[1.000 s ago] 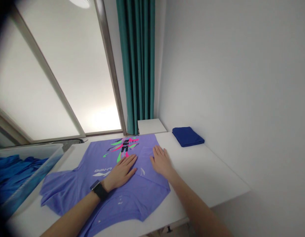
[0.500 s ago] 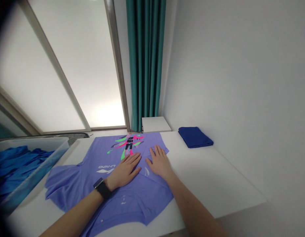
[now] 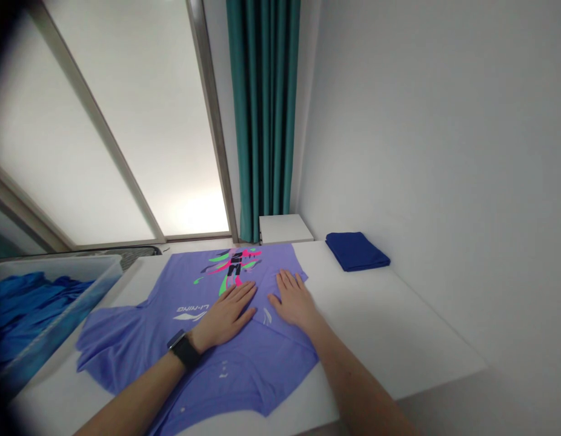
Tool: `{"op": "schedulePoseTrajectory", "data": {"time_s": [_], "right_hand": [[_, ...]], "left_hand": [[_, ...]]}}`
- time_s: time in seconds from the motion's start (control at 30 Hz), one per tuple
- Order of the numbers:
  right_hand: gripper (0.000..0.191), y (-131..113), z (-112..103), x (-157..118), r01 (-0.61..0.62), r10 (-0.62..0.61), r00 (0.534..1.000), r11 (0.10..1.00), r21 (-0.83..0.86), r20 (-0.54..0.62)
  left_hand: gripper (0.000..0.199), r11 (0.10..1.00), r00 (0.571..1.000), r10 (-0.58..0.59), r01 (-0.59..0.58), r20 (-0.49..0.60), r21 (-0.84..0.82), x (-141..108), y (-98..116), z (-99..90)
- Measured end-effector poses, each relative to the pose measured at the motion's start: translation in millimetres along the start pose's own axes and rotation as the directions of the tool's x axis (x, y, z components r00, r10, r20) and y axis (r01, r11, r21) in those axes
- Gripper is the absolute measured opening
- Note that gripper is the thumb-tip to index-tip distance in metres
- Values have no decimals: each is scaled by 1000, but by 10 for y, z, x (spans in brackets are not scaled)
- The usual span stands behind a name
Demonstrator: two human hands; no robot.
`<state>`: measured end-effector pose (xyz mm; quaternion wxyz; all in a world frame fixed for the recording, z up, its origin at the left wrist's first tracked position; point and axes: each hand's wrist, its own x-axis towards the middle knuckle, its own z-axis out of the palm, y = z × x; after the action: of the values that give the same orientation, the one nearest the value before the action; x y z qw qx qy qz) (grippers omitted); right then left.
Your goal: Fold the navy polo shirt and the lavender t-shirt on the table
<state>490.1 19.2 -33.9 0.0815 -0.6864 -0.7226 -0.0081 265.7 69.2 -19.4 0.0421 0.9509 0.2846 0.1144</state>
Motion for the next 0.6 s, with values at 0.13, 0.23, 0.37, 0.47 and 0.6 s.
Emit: {"op": "schedulePoseTrajectory", "data": {"time_s": [0.13,0.23,0.37,0.47,0.6], "right_hand": [[74,79,-64,-19,-126,125,990,992,-16,-65],[76,92,-37,-84,-157,156,987,987,-28,-40],[79,78,49,-127,-141,141,989,990,4,45],[76,249,47,-70,-180,174,982,979,98,67],[68,755,-1,35,-346,371,927,903,255,-58]], "left_hand": [[56,1000,1000,-6,6,2,0,-3,-5,0],[56,1000,1000,0,0,-6,-1,-5,-17,16],[55,1000,1000,10,-10,-12,3,-9,-28,28],[56,1000,1000,6,-6,-3,2,-10,-26,20],[55,1000,1000,5,-5,-6,-6,-6,-24,13]]}}
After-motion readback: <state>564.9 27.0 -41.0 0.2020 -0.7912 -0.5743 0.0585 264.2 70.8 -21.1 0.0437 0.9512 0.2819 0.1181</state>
